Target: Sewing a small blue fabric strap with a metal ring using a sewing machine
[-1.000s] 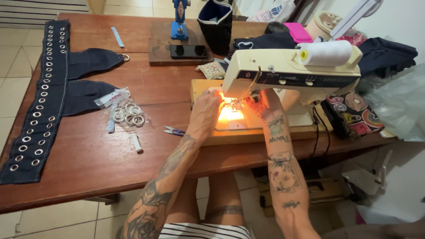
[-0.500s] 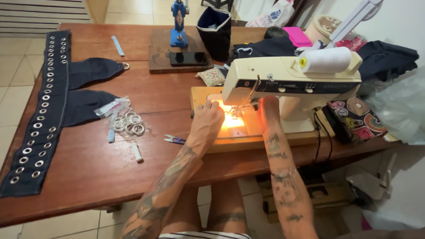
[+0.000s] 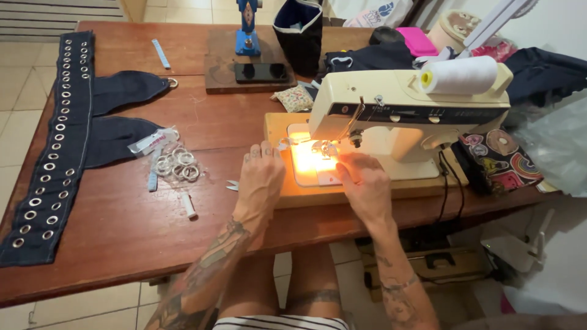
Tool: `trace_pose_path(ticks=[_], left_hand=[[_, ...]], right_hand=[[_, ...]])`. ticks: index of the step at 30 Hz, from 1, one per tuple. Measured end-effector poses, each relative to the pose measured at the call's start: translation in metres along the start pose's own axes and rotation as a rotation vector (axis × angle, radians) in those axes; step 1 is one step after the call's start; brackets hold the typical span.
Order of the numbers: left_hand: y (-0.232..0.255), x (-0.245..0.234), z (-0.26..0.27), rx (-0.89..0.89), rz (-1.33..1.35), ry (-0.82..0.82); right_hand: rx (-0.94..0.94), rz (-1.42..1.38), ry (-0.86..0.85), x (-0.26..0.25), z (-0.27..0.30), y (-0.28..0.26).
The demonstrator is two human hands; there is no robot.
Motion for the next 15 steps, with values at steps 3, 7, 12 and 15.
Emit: trace_pose_path(ticks=[3, 7, 12, 15], left_hand=[[0.002, -0.010, 0.009, -0.031, -0.007, -0.002], [-0.006, -0.022, 0.020, -0.022, -0.031, 0.001], [-0.017, -0.029, 0.035, -0.032, -0.020, 0.020], [-0.021, -0.028, 0.051, -0.048, -0.050, 0.037]], right_hand=[[-0.022, -0.016, 0.006, 0.004, 0.003, -0.019], [-0.045, 0.018, -0.011, 0.009, 0.013, -0.029], [-0.089, 0.020, 0.017, 0.004, 0.019, -0.062], [-0.147, 0.018, 0.020, 0.003, 0.023, -0.081]])
Point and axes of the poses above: each hand's wrist, its own z-axis away from the middle knuckle, its own x-axis out of the palm, y = z × x, the point moved 4 cm from there along -z, towards the middle knuckle, and after that the axes turned 6 degrees about -x, right-handed, at the moved point
